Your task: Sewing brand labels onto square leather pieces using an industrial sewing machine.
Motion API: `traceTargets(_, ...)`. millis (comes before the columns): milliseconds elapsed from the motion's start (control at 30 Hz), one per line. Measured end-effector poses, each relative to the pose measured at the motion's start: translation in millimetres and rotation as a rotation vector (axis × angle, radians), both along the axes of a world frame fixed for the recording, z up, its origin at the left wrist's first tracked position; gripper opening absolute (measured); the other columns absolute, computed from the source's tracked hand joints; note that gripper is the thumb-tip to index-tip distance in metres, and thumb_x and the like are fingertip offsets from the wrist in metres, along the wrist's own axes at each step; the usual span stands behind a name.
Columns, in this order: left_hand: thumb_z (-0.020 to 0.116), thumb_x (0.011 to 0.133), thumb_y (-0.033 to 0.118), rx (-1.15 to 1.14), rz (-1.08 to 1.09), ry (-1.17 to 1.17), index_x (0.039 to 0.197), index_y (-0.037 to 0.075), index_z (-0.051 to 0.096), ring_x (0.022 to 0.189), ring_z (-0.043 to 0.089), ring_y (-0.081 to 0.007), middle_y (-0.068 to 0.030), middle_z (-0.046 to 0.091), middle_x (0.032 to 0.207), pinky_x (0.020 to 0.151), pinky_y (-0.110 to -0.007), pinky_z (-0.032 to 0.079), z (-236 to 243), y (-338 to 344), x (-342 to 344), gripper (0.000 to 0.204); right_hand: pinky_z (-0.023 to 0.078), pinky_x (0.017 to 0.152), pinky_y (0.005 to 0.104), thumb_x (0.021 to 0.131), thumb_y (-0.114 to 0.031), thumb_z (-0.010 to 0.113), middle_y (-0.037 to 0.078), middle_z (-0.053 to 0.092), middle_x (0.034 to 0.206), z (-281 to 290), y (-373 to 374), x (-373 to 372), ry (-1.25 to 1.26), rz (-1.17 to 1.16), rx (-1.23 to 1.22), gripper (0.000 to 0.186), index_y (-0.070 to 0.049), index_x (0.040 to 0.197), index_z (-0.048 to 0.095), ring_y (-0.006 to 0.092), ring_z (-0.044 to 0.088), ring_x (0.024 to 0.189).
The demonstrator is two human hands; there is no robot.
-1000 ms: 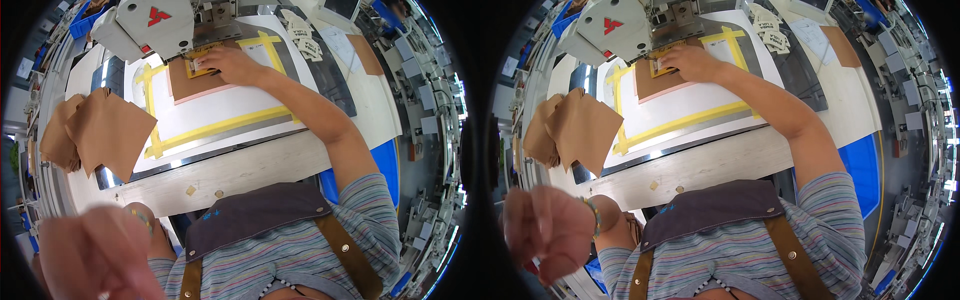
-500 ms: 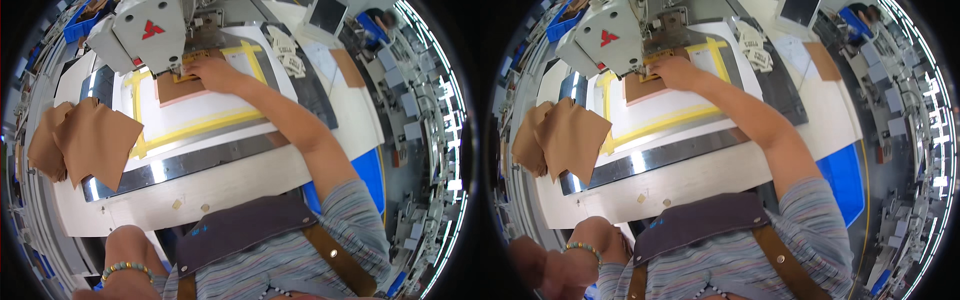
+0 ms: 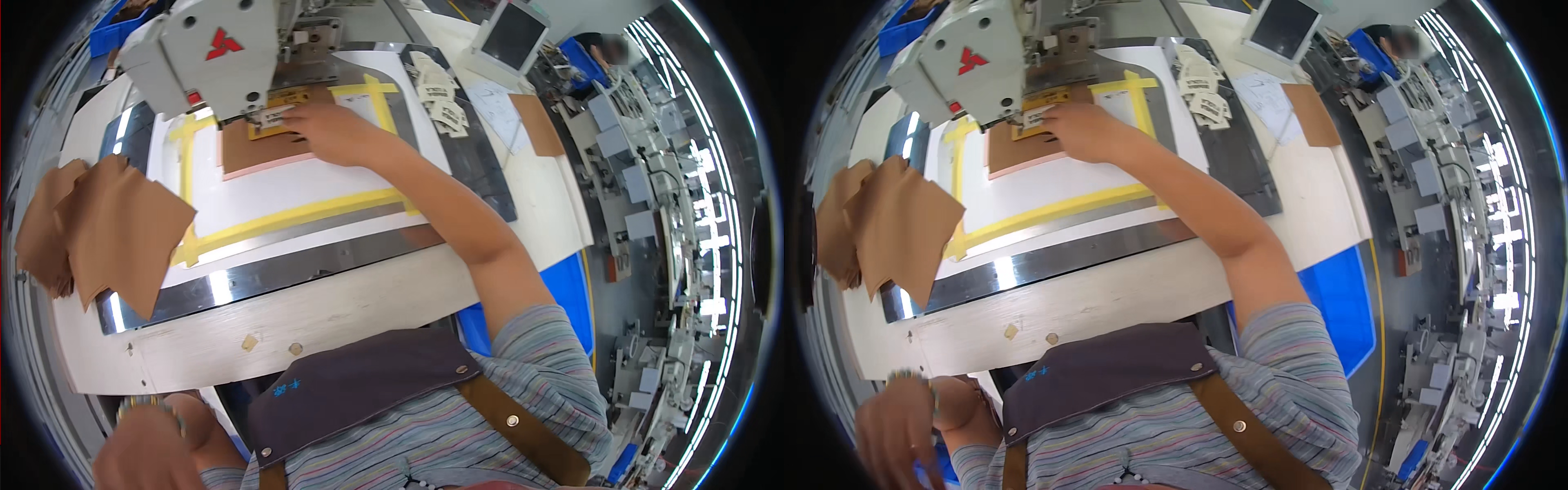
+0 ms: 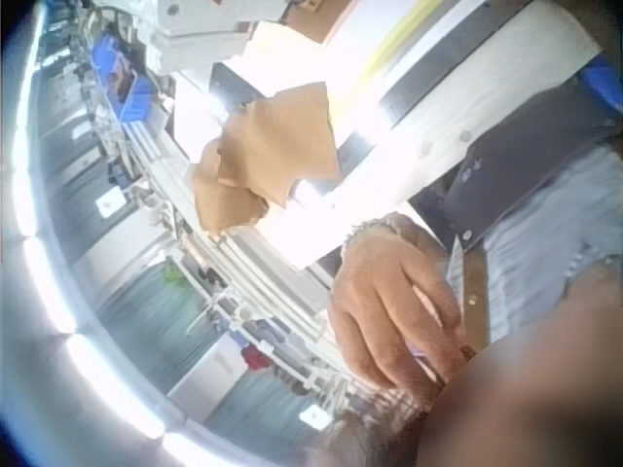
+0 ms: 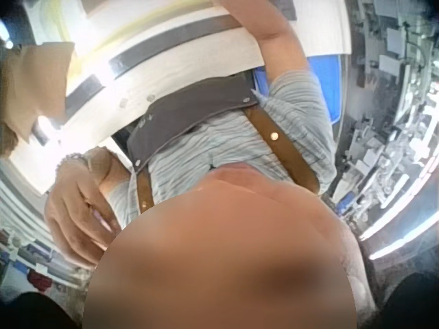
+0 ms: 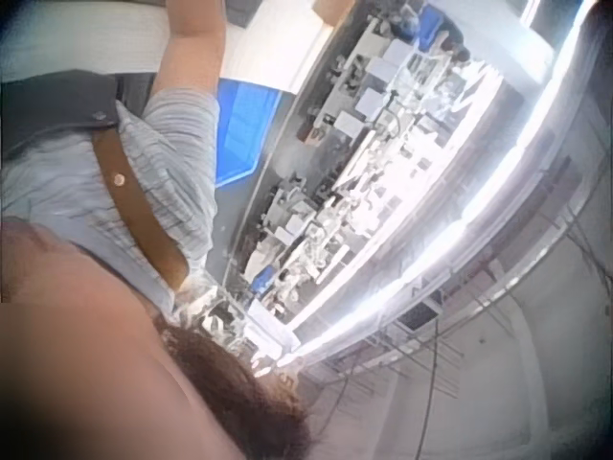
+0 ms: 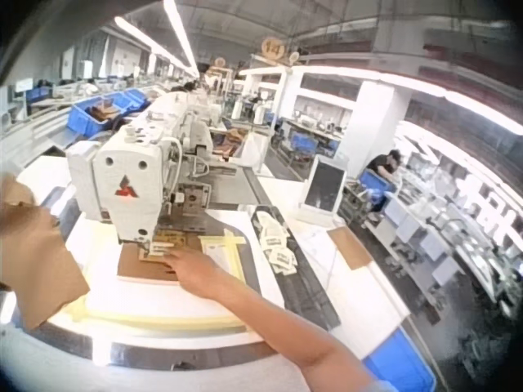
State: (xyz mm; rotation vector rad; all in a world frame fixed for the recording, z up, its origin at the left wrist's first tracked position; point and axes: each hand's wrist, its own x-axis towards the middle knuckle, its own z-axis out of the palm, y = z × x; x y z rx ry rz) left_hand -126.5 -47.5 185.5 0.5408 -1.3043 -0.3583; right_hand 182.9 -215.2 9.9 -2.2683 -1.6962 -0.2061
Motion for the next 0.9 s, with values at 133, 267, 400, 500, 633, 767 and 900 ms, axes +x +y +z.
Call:
traceTargets(133,0.069,0.1,0.018,0.744,0.699,0.114,0.131,-0.006,0.067,0.108,0.075,-0.0316,-0.0198,0.073,0.116,0.097,-0.041,0.057,-56.4,32.8,8.8,0.04,0.05,0.109,0.0431,0.088,0.006,0.054,0.01,0.064,0.144,18.2,-47.8,-4.4,-0.05,-0.049,0.07,0.049,-0.003,0.134,0.067,0.0342,0.06,0.129)
traceTargets(267,0.066,0.099,0.008,1.517,1.62,-0.347,0.145,0.004,0.058,0.143,0.05,-0.0389,-0.019,0.059,0.147,0.117,-0.046,0.042,-130.2,35.7,67.6,0.047,0.053,0.1,0.0422,0.091,0.006,0.055,0.012,0.068,0.135,3.0,-66.4,4.6,0.062,-0.189,0.284,0.044,-0.007,0.129,0.071,0.0346,0.064,0.117)
traceTargets(400,0.068,0.099,0.014,1.502,1.805,-0.624,0.151,0.005,0.053,0.151,0.04,-0.0379,-0.0182,0.053,0.155,0.122,-0.049,0.036,-171.4,46.1,121.6,0.054,0.052,0.099,0.0434,0.097,-0.001,0.056,0.015,0.071,0.124,2.0,-73.9,9.8,0.251,-0.208,0.398,0.033,-0.005,0.127,0.071,0.0357,0.065,0.113)
traceTargets(500,0.067,0.102,0.019,1.503,1.856,-0.649,0.152,0.005,0.052,0.151,0.04,-0.0378,-0.0156,0.051,0.159,0.123,-0.049,0.034,-189.8,49.9,143.5,0.054,0.052,0.099,0.0403,0.099,-0.002,0.056,0.014,0.07,0.123,-1.3,-72.6,13.6,0.338,-0.23,0.442,0.032,-0.005,0.128,0.07,0.0335,0.065,0.112)
traceTargets(633,0.064,0.104,0.025,1.491,1.789,-0.564,0.152,0.006,0.053,0.151,0.04,-0.0369,-0.0092,0.052,0.159,0.124,-0.048,0.032,-199.4,59.1,151.6,0.053,0.052,0.099,0.0388,0.101,-0.004,0.057,0.013,0.07,0.123,-8.0,-71.9,13.8,0.357,-0.189,0.437,0.029,-0.005,0.127,0.069,0.0324,0.065,0.109)
traceTargets(767,0.063,0.105,0.025,1.453,1.774,-0.495,0.149,0.007,0.058,0.15,0.041,-0.0351,-0.0071,0.056,0.157,0.124,-0.049,0.03,-200.2,66.0,154.8,0.048,0.052,0.098,0.0392,0.1,-0.004,0.057,0.013,0.069,0.124,-8.1,-67.3,8.3,0.355,-0.184,0.422,0.028,-0.004,0.125,0.069,0.0327,0.065,0.11)
traceTargets(900,0.063,0.104,0.023,1.466,1.743,-0.45,0.145,0.007,0.062,0.148,0.043,-0.0334,-0.0064,0.057,0.155,0.124,-0.048,0.03,-190.3,69.0,159.1,0.044,0.052,0.098,0.0407,0.097,-0.001,0.057,0.014,0.07,0.124,-7.1,-67.1,5.1,0.361,-0.181,0.401,0.03,-0.004,0.124,0.07,0.0339,0.065,0.112)
